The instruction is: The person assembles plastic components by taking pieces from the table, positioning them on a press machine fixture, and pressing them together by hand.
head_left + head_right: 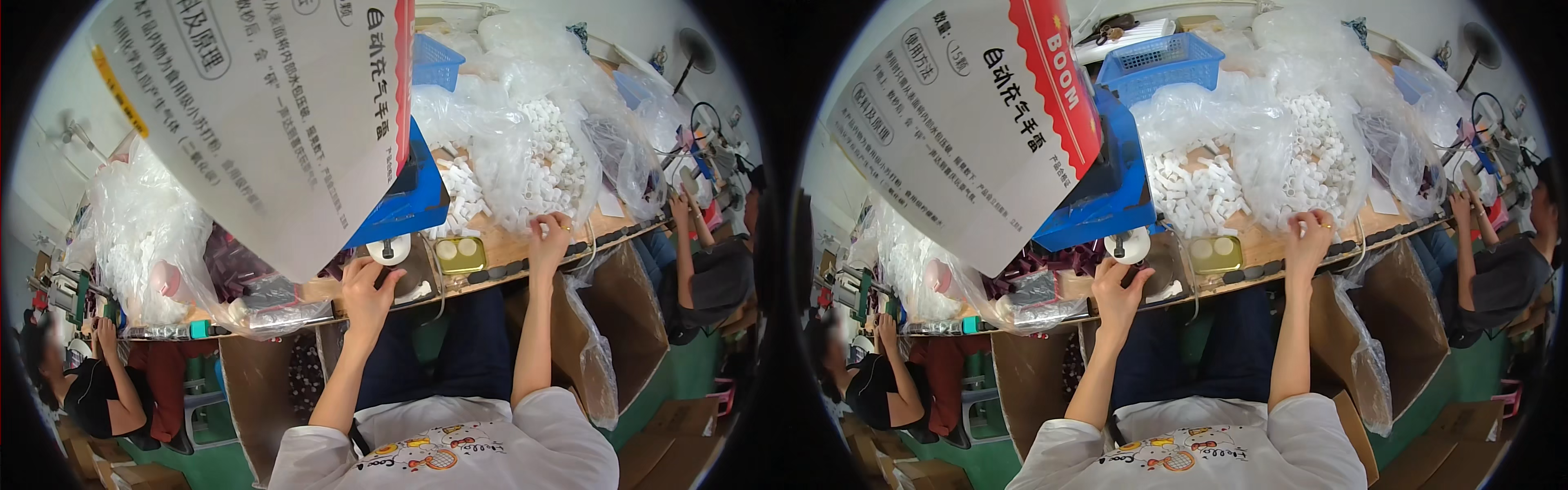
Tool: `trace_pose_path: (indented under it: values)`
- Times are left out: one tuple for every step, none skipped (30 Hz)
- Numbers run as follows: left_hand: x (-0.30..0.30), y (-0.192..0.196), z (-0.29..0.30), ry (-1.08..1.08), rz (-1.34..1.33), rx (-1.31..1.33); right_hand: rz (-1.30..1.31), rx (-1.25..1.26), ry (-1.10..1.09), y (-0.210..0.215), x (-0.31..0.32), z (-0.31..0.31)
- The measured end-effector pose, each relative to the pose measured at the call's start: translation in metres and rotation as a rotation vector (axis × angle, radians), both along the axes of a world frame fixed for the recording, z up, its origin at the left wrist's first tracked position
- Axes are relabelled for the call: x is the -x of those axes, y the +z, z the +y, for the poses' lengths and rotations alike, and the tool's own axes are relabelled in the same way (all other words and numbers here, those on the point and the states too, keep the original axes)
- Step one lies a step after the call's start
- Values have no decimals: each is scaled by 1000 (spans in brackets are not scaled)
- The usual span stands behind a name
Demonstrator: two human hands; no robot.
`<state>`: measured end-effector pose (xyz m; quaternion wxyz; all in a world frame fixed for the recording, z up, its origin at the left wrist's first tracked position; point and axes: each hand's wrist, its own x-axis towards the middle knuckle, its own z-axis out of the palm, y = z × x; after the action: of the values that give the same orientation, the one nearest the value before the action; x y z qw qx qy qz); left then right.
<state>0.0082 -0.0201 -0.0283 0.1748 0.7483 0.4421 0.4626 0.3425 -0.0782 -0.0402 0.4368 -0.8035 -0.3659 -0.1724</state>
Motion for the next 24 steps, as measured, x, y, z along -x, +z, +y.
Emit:
trace_pose_path:
  values:
    - [0, 3, 1, -19, -6, 34, 31, -96, 179, 8, 19, 1]
    - [2, 2, 7, -25, -10, 42, 62, -188, 352, 13, 36, 2]
    - [8, 2, 15, -122, -3, 55, 66, -139, 479, 12, 55, 7]
    - [13, 2, 23, -218, 3, 65, 70, -93, 609, 11, 68, 11]
    - [16, 2, 25, -245, 25, 72, 74, -90, 608, 8, 71, 11]
    - [16, 1, 22, -245, 26, 77, -92, 18, 656, 3, 74, 11]
    - [13, 2, 22, -247, 33, 45, -266, 117, 703, 5, 76, 16]
    - [11, 3, 22, -250, 40, 14, -269, 112, 707, 9, 78, 18]
    - [13, 0, 22, -244, 66, 53, -170, 10, 691, 12, 80, 17]
    - [13, -2, 25, -240, 65, 54, -67, -86, 673, 17, 83, 15]
    - [15, -3, 28, -263, 66, 98, 94, -169, 687, 20, 93, 15]
    - [16, -4, 32, -287, 66, 142, 98, -164, 687, 24, 105, 17]
    - [20, -4, 37, -319, 72, 234, 424, -228, 785, 29, 124, 20]
    - [20, -3, 38, -322, 74, 238, 751, -296, 868, 35, 139, 24]
    - [20, -2, 34, -286, 109, 154, 756, -292, 864, 41, 150, 25]
    - [16, 0, 32, -250, 144, 61, 604, -230, 949, 49, 159, 29]
    - [13, -1, 28, -252, 146, 58, 448, -168, 1027, 53, 165, 32]
    - [10, -2, 22, -218, 127, 23, 447, -172, 1026, 51, 169, 36]
    - [8, -3, 19, -185, 106, -13, 185, -213, 1086, 48, 172, 41]
    - [8, -3, 20, -188, 104, -16, -80, -250, 1134, 47, 174, 44]
    - [8, -3, 22, -196, 78, -12, -149, -226, 1141, 45, 178, 42]
    - [10, -2, 20, -202, 52, -3, -149, -223, 1141, 44, 179, 40]
    - [11, -1, 19, -209, 52, 35, -184, -219, 1120, 44, 179, 38]
    - [12, 1, 16, -208, 50, 38, -218, -216, 1099, 44, 180, 37]
